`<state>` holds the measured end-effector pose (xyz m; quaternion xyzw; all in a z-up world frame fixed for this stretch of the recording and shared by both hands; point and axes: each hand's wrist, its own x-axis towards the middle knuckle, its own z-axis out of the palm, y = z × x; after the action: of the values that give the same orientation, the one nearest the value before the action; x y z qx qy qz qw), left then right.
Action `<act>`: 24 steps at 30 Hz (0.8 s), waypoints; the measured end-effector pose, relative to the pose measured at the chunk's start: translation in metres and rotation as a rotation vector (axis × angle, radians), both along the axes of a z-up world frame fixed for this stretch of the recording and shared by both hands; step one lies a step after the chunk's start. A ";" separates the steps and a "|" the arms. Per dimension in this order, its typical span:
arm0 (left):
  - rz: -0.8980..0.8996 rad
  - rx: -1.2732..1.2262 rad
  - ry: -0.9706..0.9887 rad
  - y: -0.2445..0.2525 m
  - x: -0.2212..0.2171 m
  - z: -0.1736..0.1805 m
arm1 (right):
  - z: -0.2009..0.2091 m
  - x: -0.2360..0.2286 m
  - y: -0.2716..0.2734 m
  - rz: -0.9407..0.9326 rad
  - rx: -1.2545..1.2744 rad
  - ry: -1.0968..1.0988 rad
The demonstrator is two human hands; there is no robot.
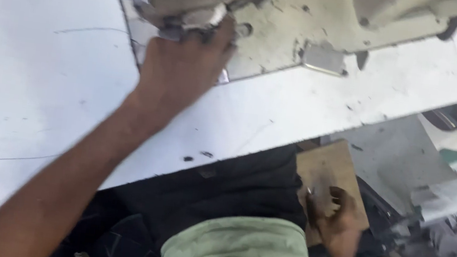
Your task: Operating and adjusting an industrial sewing machine to process small material components.
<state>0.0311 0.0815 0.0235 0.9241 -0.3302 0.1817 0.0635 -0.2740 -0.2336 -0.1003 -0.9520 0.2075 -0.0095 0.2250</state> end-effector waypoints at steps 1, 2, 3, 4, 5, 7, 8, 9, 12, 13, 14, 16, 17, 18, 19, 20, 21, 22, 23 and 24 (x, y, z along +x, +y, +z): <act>0.030 0.096 -0.081 0.001 0.001 -0.002 | -0.029 -0.018 -0.003 -0.049 0.069 0.025; 0.043 0.175 -0.160 -0.007 0.003 -0.007 | -0.053 -0.043 -0.011 -0.118 0.122 0.051; 0.008 0.144 -0.149 -0.009 0.001 -0.001 | -0.054 -0.047 -0.009 -0.155 0.094 0.061; -0.004 0.116 -0.174 -0.010 -0.002 0.004 | -0.054 -0.053 -0.007 -0.164 0.152 0.071; -0.017 0.087 -0.199 -0.008 -0.004 0.009 | -0.054 -0.058 -0.004 -0.174 0.210 0.078; -0.003 0.133 -0.082 -0.015 -0.008 0.015 | -0.055 -0.062 -0.008 -0.200 0.191 0.066; 0.041 0.204 0.024 -0.012 -0.009 0.021 | -0.059 -0.056 -0.007 -0.192 0.195 0.045; 0.040 0.200 0.023 -0.013 -0.010 0.018 | -0.069 -0.070 -0.014 -0.193 0.191 0.043; 0.077 0.180 -0.019 -0.010 -0.006 0.010 | -0.093 -0.081 -0.027 -0.145 0.264 0.110; 0.051 0.114 -0.116 -0.008 -0.003 0.002 | -0.091 -0.080 -0.025 -0.218 0.415 0.065; 0.034 0.055 -0.209 -0.002 -0.001 -0.005 | -0.089 -0.078 -0.023 -0.279 0.570 0.032; 0.059 0.064 -0.201 0.000 -0.001 0.001 | -0.072 -0.054 -0.033 -0.228 0.702 -0.025; 0.053 0.058 -0.175 -0.002 0.000 0.003 | -0.064 -0.043 -0.039 -0.212 0.822 -0.071; 0.056 0.061 -0.184 -0.002 -0.001 0.007 | -0.029 -0.018 -0.030 -0.206 0.826 -0.078; 0.041 0.020 -0.130 -0.003 -0.002 0.011 | 0.006 0.005 -0.021 -0.225 0.867 -0.152; 0.027 -0.024 -0.072 -0.004 -0.004 0.014 | 0.042 0.027 -0.015 -0.243 0.904 -0.224; 0.032 -0.024 -0.078 -0.005 -0.004 0.016 | 0.071 0.048 -0.004 -0.236 0.904 -0.227; 0.049 -0.001 -0.049 -0.006 -0.005 0.018 | 0.101 0.068 0.006 -0.230 0.825 -0.188; 0.065 0.022 -0.021 -0.006 -0.006 0.020 | 0.131 0.088 0.017 -0.225 0.746 -0.151; 0.077 0.023 -0.029 -0.005 -0.005 0.018 | 0.149 0.109 0.030 -0.211 0.748 -0.154</act>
<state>0.0258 0.0768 0.0417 0.9341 -0.2972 0.1936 0.0410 -0.1649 -0.2033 0.0482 -0.7742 0.2757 -0.0279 0.5691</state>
